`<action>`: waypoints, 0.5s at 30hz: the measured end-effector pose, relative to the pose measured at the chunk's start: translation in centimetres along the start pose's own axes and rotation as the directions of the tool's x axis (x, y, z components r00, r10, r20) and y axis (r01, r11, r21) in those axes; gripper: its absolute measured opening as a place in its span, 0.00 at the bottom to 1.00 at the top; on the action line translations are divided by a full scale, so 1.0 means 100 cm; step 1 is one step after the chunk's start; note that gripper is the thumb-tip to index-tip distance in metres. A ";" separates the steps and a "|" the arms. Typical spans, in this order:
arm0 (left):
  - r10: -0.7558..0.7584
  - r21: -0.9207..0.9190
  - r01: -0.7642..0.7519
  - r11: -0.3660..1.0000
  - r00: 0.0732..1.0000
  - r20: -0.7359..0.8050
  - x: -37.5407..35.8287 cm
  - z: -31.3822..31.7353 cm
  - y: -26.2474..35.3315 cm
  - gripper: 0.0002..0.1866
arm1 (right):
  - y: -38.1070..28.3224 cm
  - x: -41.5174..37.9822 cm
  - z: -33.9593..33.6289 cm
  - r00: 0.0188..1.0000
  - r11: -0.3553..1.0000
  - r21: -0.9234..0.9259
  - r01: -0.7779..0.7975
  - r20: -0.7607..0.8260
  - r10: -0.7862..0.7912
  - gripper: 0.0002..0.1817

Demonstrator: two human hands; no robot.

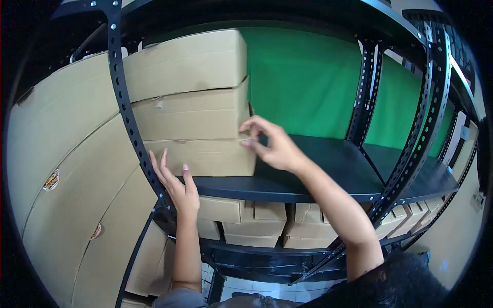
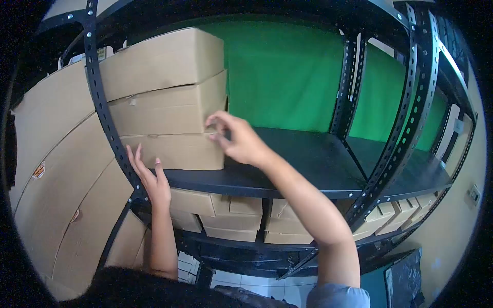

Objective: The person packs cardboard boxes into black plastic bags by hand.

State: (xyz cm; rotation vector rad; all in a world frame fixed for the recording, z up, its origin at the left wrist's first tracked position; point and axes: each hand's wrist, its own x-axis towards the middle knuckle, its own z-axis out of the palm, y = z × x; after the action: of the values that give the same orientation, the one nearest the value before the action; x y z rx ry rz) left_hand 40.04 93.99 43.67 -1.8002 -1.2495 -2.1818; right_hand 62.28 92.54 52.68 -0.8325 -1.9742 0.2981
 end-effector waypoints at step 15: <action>0.248 -0.451 -0.104 0.887 0.930 0.272 0.011 0.011 0.025 0.54 | -0.073 -0.136 -0.143 0.927 0.869 -0.437 -0.231 -0.369 0.061 0.42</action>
State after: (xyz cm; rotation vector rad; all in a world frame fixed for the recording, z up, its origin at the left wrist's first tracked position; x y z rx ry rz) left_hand 41.83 93.44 45.96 -2.4093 -0.6148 -2.2487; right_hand 75.59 76.34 54.81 -1.2620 -1.6668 -0.2515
